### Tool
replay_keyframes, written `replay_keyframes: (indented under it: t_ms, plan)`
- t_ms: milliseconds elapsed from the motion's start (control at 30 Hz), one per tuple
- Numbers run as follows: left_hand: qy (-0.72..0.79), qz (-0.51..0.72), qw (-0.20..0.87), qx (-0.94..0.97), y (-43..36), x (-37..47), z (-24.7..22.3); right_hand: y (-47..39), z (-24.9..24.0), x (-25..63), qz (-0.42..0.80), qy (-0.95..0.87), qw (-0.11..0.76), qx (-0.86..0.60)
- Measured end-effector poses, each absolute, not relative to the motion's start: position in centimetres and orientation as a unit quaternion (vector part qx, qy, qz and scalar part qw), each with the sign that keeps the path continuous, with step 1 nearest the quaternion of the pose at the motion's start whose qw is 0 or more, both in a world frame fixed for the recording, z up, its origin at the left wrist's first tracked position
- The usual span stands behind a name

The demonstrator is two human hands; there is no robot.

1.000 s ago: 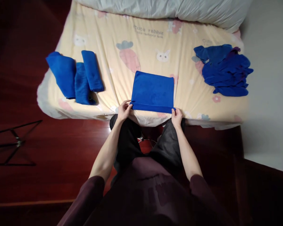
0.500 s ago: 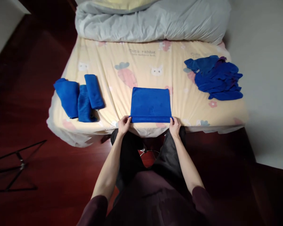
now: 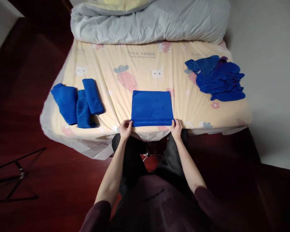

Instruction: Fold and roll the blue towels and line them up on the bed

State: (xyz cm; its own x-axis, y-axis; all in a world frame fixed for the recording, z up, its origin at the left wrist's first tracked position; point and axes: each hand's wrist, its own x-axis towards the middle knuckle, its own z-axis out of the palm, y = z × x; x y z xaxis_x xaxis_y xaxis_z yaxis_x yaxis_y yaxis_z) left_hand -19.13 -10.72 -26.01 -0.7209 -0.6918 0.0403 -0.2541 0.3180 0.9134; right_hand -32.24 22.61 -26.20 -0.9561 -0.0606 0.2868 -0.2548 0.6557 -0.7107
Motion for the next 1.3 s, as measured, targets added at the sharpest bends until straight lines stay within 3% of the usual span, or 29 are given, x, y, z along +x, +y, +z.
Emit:
replay_keyframes:
  t_ms: [667, 967, 1300]
  plan:
    - [-0.778, -0.509, 0.244, 0.275, -10.5, -19.2, -26.4, 22.6, -26.8, -32.4, 0.417, -0.892, 0.151, 0.083]
    - [-0.836, -0.413, 0.302, 0.197, -10.7, -19.0, -25.9, 22.6, -26.7, -32.4, 0.453, -0.874, 0.163, 0.058]
    - [-0.864, -0.4, 0.276, 0.132, -10.8, -18.8, -26.2, 22.6, -25.9, -32.4, 0.421, -0.884, 0.146, 0.142]
